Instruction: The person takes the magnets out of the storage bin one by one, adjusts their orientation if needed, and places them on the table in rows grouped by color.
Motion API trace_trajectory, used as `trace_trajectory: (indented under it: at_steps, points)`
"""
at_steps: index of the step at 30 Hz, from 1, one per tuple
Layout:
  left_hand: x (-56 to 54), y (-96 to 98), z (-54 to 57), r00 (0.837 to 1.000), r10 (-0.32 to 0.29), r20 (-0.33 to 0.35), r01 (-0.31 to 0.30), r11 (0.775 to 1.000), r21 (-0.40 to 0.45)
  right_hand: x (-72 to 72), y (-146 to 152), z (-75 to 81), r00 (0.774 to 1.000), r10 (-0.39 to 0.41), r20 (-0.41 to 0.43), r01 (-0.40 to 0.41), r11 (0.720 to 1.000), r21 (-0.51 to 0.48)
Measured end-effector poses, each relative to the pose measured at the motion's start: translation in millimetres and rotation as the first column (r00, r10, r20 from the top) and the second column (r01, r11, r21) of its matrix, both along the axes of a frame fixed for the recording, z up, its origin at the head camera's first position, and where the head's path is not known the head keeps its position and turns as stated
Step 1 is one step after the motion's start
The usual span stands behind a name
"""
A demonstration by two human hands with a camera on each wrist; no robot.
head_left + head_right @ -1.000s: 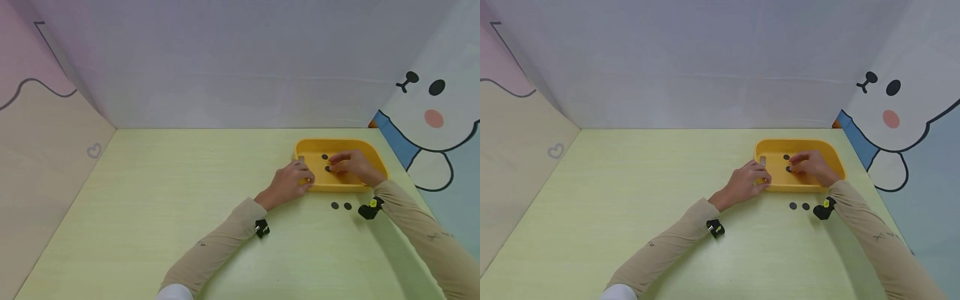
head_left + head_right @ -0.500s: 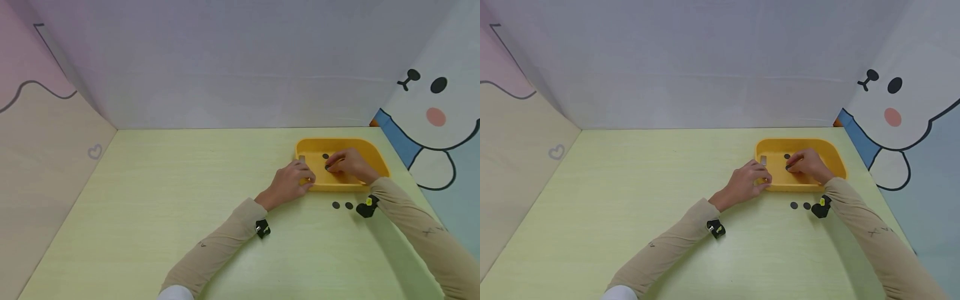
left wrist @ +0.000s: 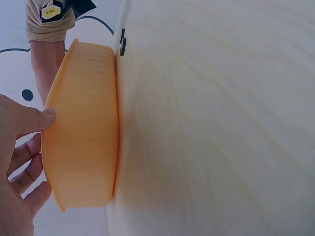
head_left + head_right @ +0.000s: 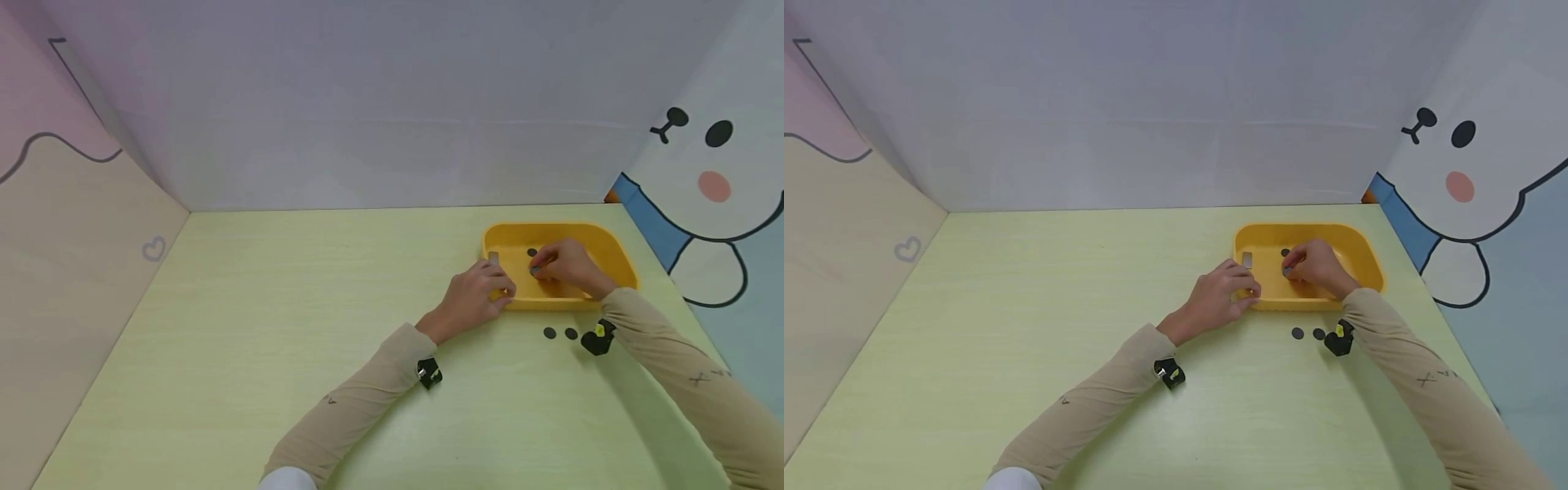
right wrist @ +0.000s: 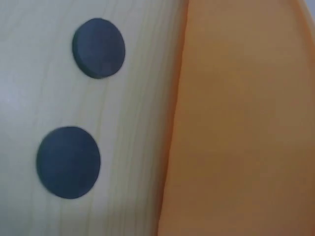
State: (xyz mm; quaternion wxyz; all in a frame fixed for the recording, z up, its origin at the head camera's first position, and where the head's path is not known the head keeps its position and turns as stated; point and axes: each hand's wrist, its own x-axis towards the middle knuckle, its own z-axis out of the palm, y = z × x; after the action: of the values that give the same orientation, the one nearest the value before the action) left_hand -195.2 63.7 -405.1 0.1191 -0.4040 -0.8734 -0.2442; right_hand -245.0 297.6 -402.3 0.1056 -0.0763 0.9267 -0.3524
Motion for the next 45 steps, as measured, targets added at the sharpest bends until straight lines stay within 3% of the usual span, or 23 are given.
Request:
trace_trajectory:
  at_steps: [14,28,34,45]
  points:
    - [-0.8,0.1,-0.9,1.000,-0.004,0.008,0.003,1.000,0.006,2.7,-3.9,0.0,1.000,0.030,-0.008,-0.030,1.000,0.004]
    - [-2.6,1.5,-1.2,1.000,-0.001,0.011,0.001,1.000,-0.002,5.5,9.0,-2.8,0.996,0.032,0.086,-0.019,0.988,-0.155]
    - [-3.7,2.2,-1.5,1.000,-0.008,0.014,0.009,1.000,-0.009,8.1,14.2,0.1,0.993,0.004,0.119,0.017,0.984,-0.179]
    - [-0.7,1.2,-7.1,1.000,0.007,0.028,-0.007,1.000,-0.008,14.4,17.3,-1.3,0.986,-0.013,0.165,0.060,0.958,-0.281]
